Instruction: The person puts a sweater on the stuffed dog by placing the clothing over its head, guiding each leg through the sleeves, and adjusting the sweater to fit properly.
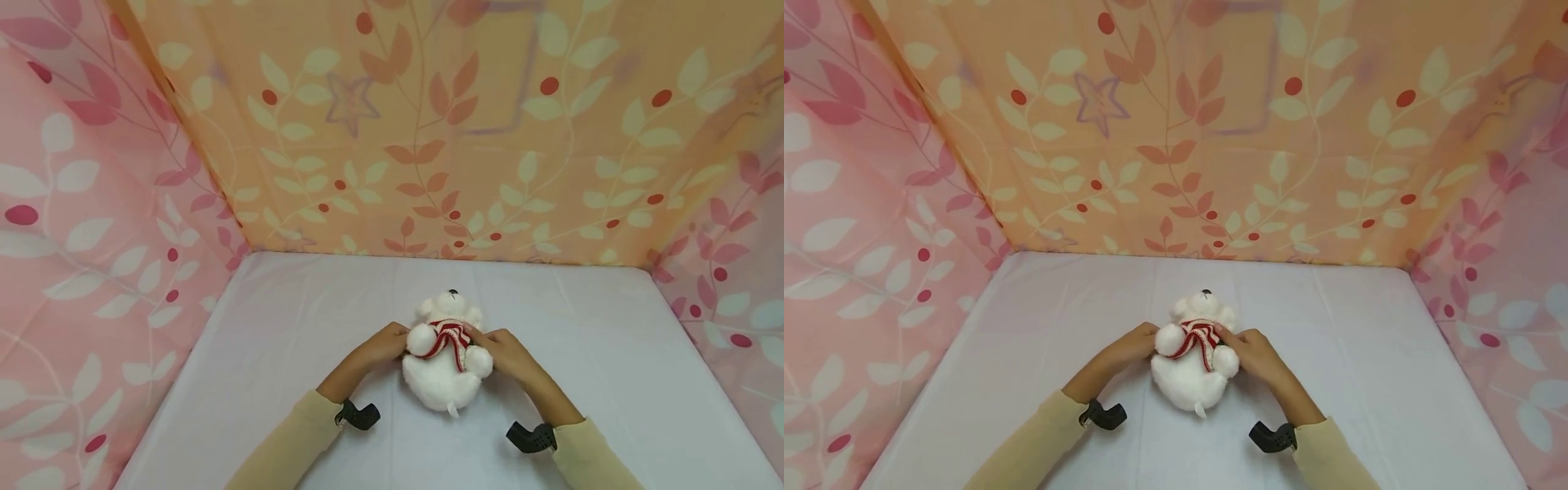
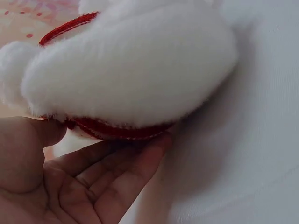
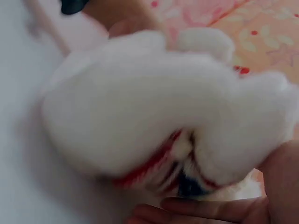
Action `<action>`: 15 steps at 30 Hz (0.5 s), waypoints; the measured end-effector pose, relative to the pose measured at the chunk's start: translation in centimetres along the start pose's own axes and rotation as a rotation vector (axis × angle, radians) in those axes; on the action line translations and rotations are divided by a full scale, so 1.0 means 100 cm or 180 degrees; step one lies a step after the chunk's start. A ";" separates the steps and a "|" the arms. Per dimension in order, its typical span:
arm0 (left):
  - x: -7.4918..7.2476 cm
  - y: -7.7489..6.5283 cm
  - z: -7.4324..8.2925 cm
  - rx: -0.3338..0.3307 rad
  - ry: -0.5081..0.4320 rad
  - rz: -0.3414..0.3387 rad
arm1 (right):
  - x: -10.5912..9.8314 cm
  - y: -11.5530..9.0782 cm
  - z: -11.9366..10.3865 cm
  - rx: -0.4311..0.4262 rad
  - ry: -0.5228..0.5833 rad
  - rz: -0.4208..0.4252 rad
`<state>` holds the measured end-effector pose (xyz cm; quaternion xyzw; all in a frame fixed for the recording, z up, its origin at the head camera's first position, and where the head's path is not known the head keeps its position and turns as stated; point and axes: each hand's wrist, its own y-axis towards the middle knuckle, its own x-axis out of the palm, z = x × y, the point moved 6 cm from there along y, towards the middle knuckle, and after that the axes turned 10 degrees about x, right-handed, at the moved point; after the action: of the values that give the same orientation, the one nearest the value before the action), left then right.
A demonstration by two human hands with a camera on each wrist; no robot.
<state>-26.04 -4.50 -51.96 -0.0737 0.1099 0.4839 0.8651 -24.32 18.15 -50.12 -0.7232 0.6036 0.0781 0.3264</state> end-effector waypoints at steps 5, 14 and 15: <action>-0.002 0.000 0.012 0.0198 -0.0123 0.0035 | 0.003 -0.007 -0.011 -0.0182 0.0351 -0.0373; -0.017 0.007 0.050 0.1022 0.0008 0.0446 | -0.010 -0.014 -0.046 -0.1292 0.0348 0.0304; -0.018 0.008 0.052 0.1091 -0.0021 0.0500 | -0.011 -0.012 -0.047 -0.1367 0.0371 0.0376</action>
<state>-27.04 -4.36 -46.47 0.0852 0.1933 0.5244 0.8249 -24.78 16.46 -45.43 -0.7428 0.6323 0.1818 0.1244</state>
